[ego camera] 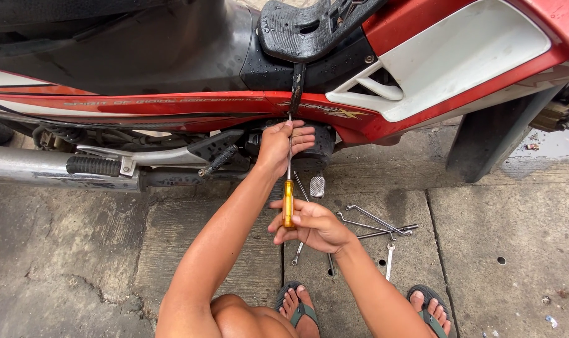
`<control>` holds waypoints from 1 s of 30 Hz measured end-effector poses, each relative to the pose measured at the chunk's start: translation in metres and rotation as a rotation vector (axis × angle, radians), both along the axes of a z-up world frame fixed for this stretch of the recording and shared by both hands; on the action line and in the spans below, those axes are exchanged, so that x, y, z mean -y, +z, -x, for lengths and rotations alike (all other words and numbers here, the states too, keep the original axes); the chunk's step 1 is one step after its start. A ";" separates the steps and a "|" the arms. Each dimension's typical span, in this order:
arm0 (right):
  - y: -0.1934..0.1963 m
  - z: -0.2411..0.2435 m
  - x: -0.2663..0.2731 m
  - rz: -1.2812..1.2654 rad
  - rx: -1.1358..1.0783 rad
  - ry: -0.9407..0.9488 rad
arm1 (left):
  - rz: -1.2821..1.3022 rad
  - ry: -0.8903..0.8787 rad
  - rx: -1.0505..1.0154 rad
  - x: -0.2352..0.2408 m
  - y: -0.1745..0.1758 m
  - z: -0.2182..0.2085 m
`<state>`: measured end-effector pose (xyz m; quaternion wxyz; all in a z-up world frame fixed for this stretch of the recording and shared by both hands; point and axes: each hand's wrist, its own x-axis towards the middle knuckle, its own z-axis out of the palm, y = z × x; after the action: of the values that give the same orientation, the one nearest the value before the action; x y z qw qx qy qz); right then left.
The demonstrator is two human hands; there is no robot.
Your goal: The person uses a screwdriver to loosen and remove a screw from the side panel of a red motorcycle. They then use the screwdriver to pry open a white plastic cover on the motorcycle's side.
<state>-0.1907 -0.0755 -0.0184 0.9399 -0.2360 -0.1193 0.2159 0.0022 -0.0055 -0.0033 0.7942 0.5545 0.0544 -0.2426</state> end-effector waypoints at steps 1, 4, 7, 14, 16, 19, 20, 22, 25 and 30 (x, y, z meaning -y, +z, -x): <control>-0.007 -0.001 0.001 0.000 0.002 -0.003 | 0.000 -0.003 0.002 0.001 0.001 0.000; -0.027 -0.001 0.001 -0.072 0.012 -0.036 | 0.021 0.013 -0.012 0.002 0.000 0.001; -0.039 -0.002 -0.004 -0.111 -0.001 -0.063 | 0.005 0.012 -0.017 0.001 0.003 0.000; -0.038 -0.005 -0.007 0.075 -0.111 -0.167 | -0.221 -0.096 0.040 -0.004 0.019 0.002; -0.038 -0.003 -0.009 0.133 -0.156 -0.187 | -0.254 -0.108 0.051 -0.003 0.020 0.003; -0.034 -0.003 -0.009 0.267 -0.234 -0.254 | -0.304 -0.102 0.071 -0.001 0.022 0.002; -0.032 -0.004 -0.007 0.278 -0.257 -0.284 | -0.327 -0.108 0.092 -0.002 0.023 0.002; -0.027 -0.004 -0.007 0.285 -0.278 -0.321 | -0.352 -0.120 0.116 -0.001 0.023 0.001; -0.014 -0.001 -0.001 0.284 -0.216 -0.233 | -0.317 -0.121 0.102 0.000 0.025 0.000; 0.010 0.002 0.018 -0.050 -0.058 0.010 | -0.313 -0.125 0.102 -0.002 0.033 0.001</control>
<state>-0.1931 -0.0932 -0.0089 0.9475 -0.2055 -0.0985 0.2244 0.0012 -0.0039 0.0296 0.6832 0.6853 0.0167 -0.2518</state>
